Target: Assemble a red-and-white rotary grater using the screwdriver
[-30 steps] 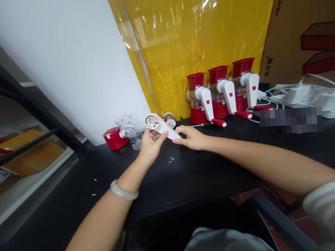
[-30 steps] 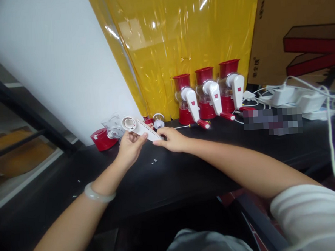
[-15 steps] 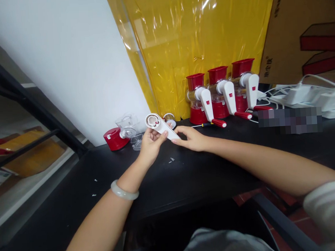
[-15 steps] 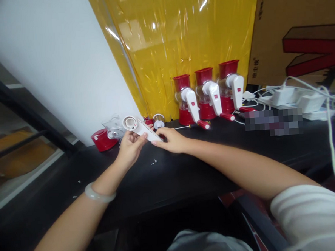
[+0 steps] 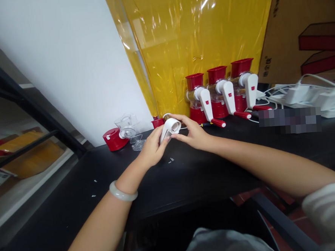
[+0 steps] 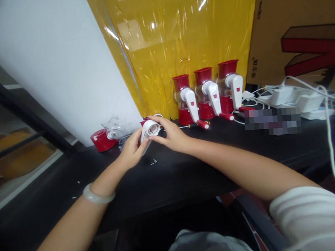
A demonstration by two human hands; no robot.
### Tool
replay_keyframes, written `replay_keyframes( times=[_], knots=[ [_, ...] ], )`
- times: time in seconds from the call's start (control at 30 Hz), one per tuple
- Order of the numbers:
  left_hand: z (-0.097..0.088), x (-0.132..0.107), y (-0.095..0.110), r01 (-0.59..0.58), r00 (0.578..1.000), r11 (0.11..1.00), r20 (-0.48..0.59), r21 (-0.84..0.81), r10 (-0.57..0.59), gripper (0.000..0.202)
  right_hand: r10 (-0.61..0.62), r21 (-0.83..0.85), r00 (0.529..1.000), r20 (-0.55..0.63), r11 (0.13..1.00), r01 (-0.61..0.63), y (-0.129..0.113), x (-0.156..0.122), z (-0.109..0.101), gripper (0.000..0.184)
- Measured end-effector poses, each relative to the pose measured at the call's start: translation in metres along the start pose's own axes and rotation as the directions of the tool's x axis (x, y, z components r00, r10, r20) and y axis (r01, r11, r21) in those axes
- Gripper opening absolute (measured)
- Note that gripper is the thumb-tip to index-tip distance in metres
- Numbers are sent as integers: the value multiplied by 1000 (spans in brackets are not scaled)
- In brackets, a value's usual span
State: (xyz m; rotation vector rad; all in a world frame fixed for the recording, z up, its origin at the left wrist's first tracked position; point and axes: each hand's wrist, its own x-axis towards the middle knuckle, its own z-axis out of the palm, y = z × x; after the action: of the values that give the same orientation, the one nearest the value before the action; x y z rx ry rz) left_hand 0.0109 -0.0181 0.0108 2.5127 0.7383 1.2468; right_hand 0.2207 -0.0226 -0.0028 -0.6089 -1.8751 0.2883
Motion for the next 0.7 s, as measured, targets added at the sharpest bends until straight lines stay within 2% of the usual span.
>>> replay_keyframes(
  times=[0.07, 0.2, 0.37, 0.7],
  knots=[
    [-3, 0, 0, -14, 999, 998, 41, 55, 12, 39, -3, -17, 1000, -2, 1000, 3, 1, 0, 0, 62],
    [-5, -1, 1, 83, 987, 991, 126, 103, -96, 37, -31, -101, 1000, -6, 994, 30, 2, -1, 0, 54],
    [-3, -2, 2, 113, 978, 985, 159, 128, -133, 32, -3, -224, 1000, 29, 975, 9, -1, -2, -2, 44],
    [-2, 1, 3, 200, 964, 980, 178, 1, -197, 35, 27, -221, 998, 56, 975, -14, -1, 0, -2, 38]
  ],
)
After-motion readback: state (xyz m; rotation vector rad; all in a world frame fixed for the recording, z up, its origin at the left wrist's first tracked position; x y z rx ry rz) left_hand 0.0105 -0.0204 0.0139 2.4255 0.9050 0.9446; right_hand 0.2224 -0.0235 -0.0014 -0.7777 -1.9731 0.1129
